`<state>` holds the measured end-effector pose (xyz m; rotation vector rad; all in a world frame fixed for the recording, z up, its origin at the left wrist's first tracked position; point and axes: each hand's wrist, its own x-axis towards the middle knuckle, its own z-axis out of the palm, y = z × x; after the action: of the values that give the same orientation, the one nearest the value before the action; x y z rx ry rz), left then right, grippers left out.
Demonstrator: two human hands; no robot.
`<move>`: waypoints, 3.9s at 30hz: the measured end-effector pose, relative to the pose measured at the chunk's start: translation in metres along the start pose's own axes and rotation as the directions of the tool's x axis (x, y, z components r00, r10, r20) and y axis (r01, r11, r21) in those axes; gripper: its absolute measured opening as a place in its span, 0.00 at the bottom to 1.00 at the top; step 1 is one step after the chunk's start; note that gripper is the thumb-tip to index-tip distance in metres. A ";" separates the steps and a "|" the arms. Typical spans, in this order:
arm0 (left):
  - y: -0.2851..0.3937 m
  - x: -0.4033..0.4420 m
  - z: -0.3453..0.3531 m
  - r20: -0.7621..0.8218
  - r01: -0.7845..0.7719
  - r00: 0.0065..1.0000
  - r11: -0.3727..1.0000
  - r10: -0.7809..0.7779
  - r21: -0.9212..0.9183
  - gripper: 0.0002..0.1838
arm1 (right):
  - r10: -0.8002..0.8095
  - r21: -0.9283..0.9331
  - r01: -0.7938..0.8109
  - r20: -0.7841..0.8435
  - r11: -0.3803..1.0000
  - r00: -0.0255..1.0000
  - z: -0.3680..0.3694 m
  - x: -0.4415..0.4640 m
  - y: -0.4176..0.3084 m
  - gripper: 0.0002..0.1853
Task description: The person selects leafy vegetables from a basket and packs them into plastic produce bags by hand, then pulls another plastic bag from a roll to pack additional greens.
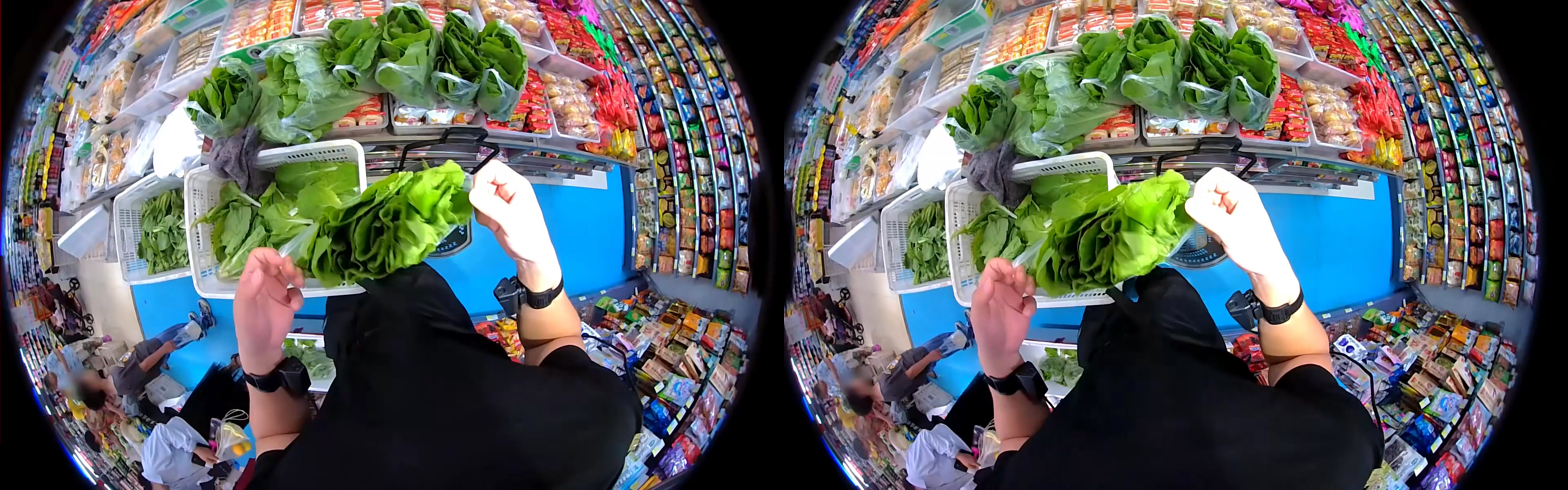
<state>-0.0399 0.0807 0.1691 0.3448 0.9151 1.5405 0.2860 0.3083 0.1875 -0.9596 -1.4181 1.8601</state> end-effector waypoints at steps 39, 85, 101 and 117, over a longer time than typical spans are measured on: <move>-0.232 -0.126 0.147 0.009 -0.012 1.000 0.970 0.010 0.244 0.14 | 0.073 -0.380 -0.029 0.102 0.924 0.992 -0.160 -0.049 -0.018 0.05; -0.353 0.441 0.409 -0.306 -0.186 0.943 0.968 0.127 -0.171 0.02 | -0.062 -0.719 0.241 0.266 0.652 0.962 -0.533 0.492 -0.063 0.17; -0.379 0.416 0.386 -0.497 -0.154 0.864 0.981 0.077 -0.116 0.02 | -0.398 -0.648 0.319 0.026 0.692 0.917 -0.546 0.446 -0.058 0.15; -0.417 0.232 0.363 -0.689 -0.062 0.627 0.905 0.364 0.422 0.22 | 0.051 -0.226 0.115 0.617 0.967 0.785 -0.426 0.194 0.045 0.21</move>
<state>0.4520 0.3978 0.0386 0.0389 1.9091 1.7624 0.5305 0.6812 0.0368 -0.4150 -2.0850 2.1076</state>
